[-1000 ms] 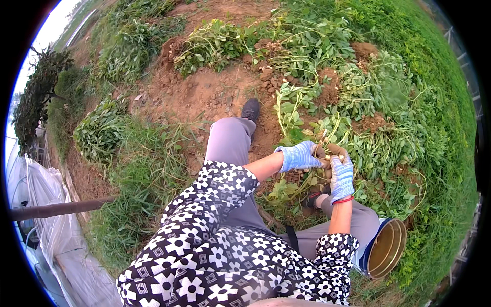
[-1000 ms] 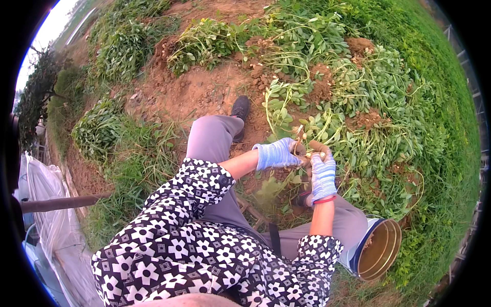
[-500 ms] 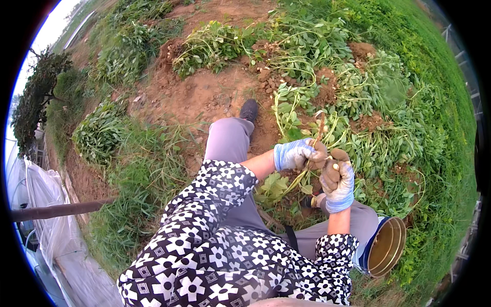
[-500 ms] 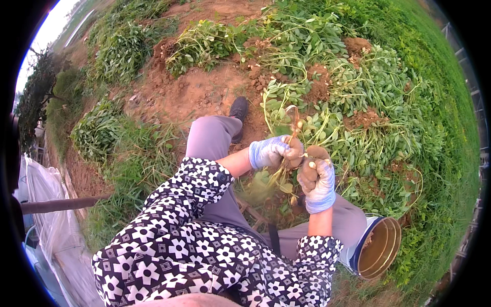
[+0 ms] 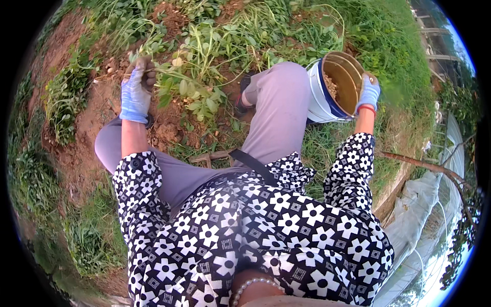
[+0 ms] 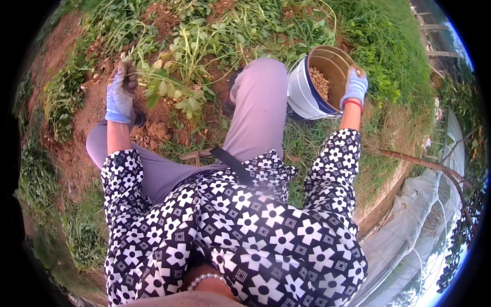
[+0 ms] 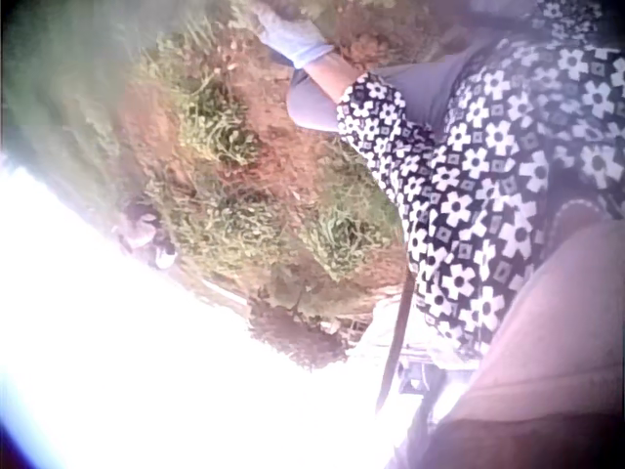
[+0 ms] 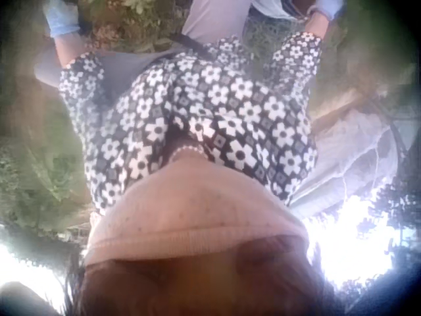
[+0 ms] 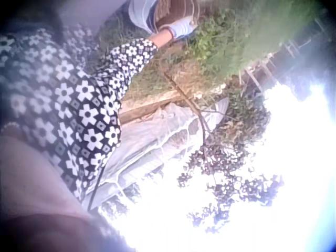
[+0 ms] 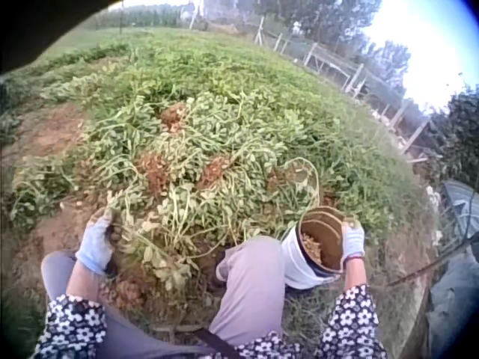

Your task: The person sits on the ground in a garden and pulls peanut plants from the soil. They shake off dirt and detach the peanuts from the roots by hand, placing them into a nearby bucket.

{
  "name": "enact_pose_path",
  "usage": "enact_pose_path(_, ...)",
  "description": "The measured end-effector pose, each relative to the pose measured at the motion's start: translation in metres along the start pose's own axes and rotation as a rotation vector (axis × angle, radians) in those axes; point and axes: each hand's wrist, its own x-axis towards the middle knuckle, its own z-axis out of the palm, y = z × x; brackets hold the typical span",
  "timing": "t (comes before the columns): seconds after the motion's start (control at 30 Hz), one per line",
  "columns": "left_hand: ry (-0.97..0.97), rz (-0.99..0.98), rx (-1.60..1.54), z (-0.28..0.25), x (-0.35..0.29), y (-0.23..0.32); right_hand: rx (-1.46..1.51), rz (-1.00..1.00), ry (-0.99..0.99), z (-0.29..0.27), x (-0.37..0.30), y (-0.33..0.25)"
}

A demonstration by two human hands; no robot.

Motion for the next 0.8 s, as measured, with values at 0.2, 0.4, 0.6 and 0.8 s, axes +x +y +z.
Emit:
enact_pose_path(0.2,0.086,0.249,-0.121,-0.080,-0.009,0.020,-0.496,-0.376,-0.371,0.131,-0.042,0.031)
enact_pose_path(0.4,0.296,0.669,-0.396,-0.088,-0.044,0.089,-0.254,-0.443,-0.462,0.205,-0.062,-0.059)
enact_pose_path(0.6,0.559,1.306,-0.656,-0.160,-0.212,0.195,-0.130,-0.709,-0.627,0.268,-0.091,-0.143)
enact_pose_path(0.8,1.050,1.457,-0.223,-0.316,-0.436,0.296,-0.149,-0.761,-0.878,0.314,-0.108,-0.165)
